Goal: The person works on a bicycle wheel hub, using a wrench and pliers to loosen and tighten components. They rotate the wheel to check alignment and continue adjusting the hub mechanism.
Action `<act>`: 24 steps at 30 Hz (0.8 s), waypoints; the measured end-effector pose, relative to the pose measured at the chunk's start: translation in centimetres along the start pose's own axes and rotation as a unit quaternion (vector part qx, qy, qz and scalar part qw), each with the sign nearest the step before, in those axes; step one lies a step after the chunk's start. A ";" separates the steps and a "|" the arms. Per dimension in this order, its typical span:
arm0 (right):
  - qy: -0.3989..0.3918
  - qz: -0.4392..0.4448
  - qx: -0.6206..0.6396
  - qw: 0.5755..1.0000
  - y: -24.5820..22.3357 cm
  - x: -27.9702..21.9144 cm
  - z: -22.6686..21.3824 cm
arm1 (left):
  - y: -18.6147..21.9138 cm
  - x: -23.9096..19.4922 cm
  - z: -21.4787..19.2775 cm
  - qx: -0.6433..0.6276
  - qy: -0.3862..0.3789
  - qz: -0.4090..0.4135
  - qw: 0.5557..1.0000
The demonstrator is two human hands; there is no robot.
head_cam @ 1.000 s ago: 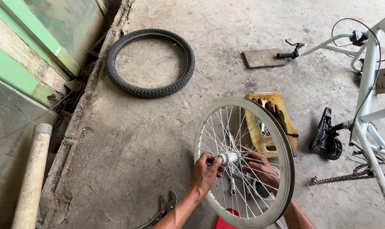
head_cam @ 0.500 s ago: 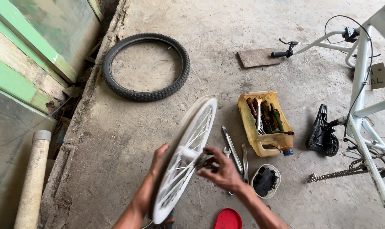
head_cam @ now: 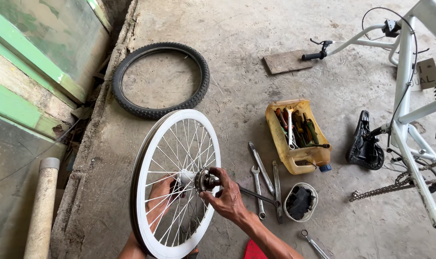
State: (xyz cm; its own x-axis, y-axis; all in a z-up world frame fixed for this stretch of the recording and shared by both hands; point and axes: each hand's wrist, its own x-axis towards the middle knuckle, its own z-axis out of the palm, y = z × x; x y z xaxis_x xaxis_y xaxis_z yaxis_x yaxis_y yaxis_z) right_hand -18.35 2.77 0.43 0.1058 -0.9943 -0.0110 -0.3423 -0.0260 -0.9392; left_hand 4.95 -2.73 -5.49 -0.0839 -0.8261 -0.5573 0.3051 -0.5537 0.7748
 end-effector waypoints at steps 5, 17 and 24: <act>-0.004 0.002 0.010 1.000 -0.2 -0.1 -0.3 | -0.3 0.0 -0.2 -0.001 -0.001 -0.003 1.000; -0.009 0.028 0.017 0.999 1.2 -0.3 0.0 | -0.4 0.1 -0.5 0.002 0.003 -0.003 1.000; -0.040 0.069 0.011 0.997 1.3 -0.2 0.3 | -0.6 0.4 -0.4 -0.001 0.002 0.000 1.000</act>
State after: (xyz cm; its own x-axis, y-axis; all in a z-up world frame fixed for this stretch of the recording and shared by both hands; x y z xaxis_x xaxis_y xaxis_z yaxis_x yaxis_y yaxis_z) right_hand -18.57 2.98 -0.86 0.1333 -0.9768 -0.1674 -0.3385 0.1139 -0.9340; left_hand 5.15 -2.73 -6.28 -0.0801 -0.8258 -0.5582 0.3068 -0.5533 0.7745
